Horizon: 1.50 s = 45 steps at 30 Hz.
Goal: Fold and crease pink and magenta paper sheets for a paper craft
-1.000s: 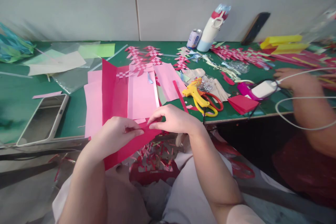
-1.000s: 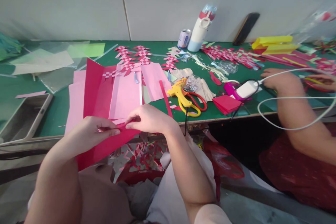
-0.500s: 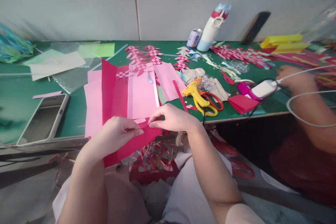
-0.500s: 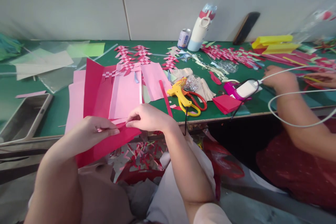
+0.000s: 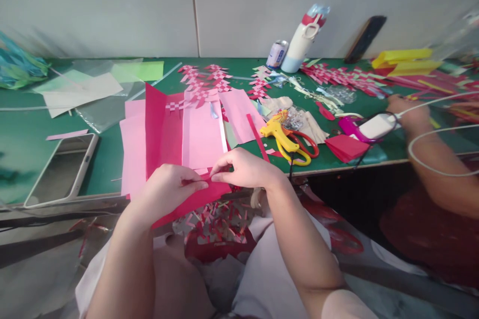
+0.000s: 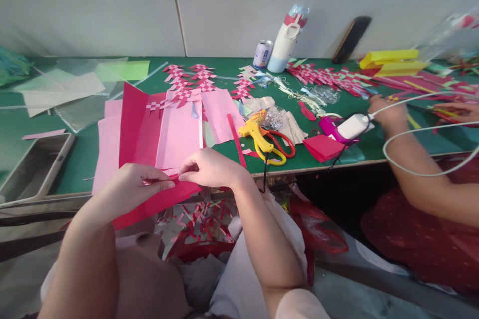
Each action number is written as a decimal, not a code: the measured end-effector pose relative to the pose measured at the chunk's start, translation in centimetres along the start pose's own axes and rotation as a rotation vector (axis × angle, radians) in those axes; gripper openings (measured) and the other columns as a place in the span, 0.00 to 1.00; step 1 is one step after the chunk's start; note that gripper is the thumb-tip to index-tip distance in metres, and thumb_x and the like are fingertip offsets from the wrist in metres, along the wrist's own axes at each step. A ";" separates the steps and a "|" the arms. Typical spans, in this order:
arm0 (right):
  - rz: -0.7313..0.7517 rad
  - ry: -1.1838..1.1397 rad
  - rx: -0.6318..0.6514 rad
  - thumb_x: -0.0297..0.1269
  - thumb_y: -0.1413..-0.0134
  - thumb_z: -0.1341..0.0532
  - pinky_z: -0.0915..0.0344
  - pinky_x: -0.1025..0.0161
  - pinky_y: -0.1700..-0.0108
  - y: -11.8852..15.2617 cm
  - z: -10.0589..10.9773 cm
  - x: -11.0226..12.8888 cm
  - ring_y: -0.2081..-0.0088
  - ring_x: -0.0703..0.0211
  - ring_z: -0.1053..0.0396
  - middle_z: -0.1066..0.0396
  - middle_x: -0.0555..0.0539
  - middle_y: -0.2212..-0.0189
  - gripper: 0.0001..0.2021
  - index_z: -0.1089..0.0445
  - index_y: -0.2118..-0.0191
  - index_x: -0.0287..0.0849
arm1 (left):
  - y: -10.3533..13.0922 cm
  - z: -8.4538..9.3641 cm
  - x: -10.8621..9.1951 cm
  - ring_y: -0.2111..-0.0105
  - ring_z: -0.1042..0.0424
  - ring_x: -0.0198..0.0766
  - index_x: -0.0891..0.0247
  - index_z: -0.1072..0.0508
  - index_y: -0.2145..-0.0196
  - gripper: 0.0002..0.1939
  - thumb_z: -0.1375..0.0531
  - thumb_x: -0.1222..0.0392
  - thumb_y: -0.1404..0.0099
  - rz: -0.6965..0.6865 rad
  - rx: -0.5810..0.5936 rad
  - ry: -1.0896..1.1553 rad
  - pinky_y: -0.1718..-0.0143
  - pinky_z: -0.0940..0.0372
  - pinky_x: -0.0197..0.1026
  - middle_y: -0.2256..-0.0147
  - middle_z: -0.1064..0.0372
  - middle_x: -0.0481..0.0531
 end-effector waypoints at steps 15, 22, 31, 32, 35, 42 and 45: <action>0.020 0.000 -0.036 0.33 0.47 0.38 0.38 0.66 0.64 0.0 0.0 0.5 0.68 0.62 0.29 0.22 0.47 0.67 0.08 0.21 0.63 0.40 | -0.3 -0.3 0.0 0.74 0.30 0.36 0.59 0.21 0.70 0.16 0.43 0.47 0.39 -0.007 -0.003 -0.018 0.73 0.39 0.35 0.72 0.23 0.50; -0.014 -0.024 -0.094 0.36 0.48 0.36 0.36 0.65 0.62 0.6 1.0 0.3 0.65 0.60 0.28 0.23 0.46 0.67 0.08 0.22 0.64 0.40 | -0.1 0.1 0.1 0.74 0.29 0.36 0.58 0.21 0.71 0.16 0.43 0.46 0.39 0.029 -0.013 -0.015 0.71 0.37 0.35 0.73 0.23 0.49; -0.029 -0.048 -0.124 0.37 0.49 0.35 0.36 0.65 0.63 0.6 1.1 0.0 0.66 0.60 0.28 0.22 0.47 0.68 0.08 0.22 0.65 0.40 | -0.2 -0.1 -0.2 0.72 0.27 0.37 0.60 0.21 0.70 0.18 0.45 0.45 0.38 0.005 -0.018 0.032 0.71 0.37 0.36 0.70 0.22 0.51; -0.028 -0.052 -0.127 0.36 0.49 0.35 0.36 0.65 0.63 0.5 1.1 0.0 0.66 0.60 0.28 0.22 0.47 0.68 0.08 0.22 0.65 0.40 | -0.2 -0.1 -0.2 0.72 0.28 0.37 0.60 0.21 0.70 0.18 0.45 0.46 0.37 0.001 -0.016 0.033 0.72 0.37 0.36 0.71 0.22 0.51; -0.024 -0.066 -0.136 0.36 0.49 0.36 0.36 0.65 0.63 0.4 1.1 -0.1 0.66 0.60 0.27 0.22 0.46 0.67 0.08 0.22 0.64 0.40 | -0.2 -0.1 -0.4 0.73 0.28 0.37 0.60 0.21 0.70 0.18 0.45 0.47 0.37 -0.011 -0.012 0.047 0.72 0.38 0.36 0.71 0.23 0.51; -0.006 -0.084 -0.145 0.33 0.49 0.37 0.36 0.66 0.64 0.0 0.8 -0.2 0.67 0.61 0.28 0.22 0.47 0.70 0.06 0.23 0.66 0.38 | -0.5 -0.5 0.0 0.69 0.27 0.38 0.59 0.22 0.69 0.16 0.44 0.47 0.38 0.047 -0.022 0.104 0.68 0.36 0.37 0.68 0.22 0.50; -0.001 -0.090 -0.147 0.34 0.48 0.38 0.37 0.66 0.64 -0.1 0.7 -0.3 0.68 0.62 0.29 0.23 0.47 0.71 0.06 0.24 0.68 0.37 | -0.6 -0.6 0.1 0.68 0.27 0.40 0.60 0.21 0.68 0.15 0.44 0.48 0.38 0.058 -0.026 0.125 0.67 0.35 0.39 0.67 0.22 0.51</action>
Point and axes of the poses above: each hand's wrist, its own y-axis away from the middle knuckle, its own z-axis out of the back of the hand, x = y × z, the point moved 4 cm from there along -y, towards the middle knuckle
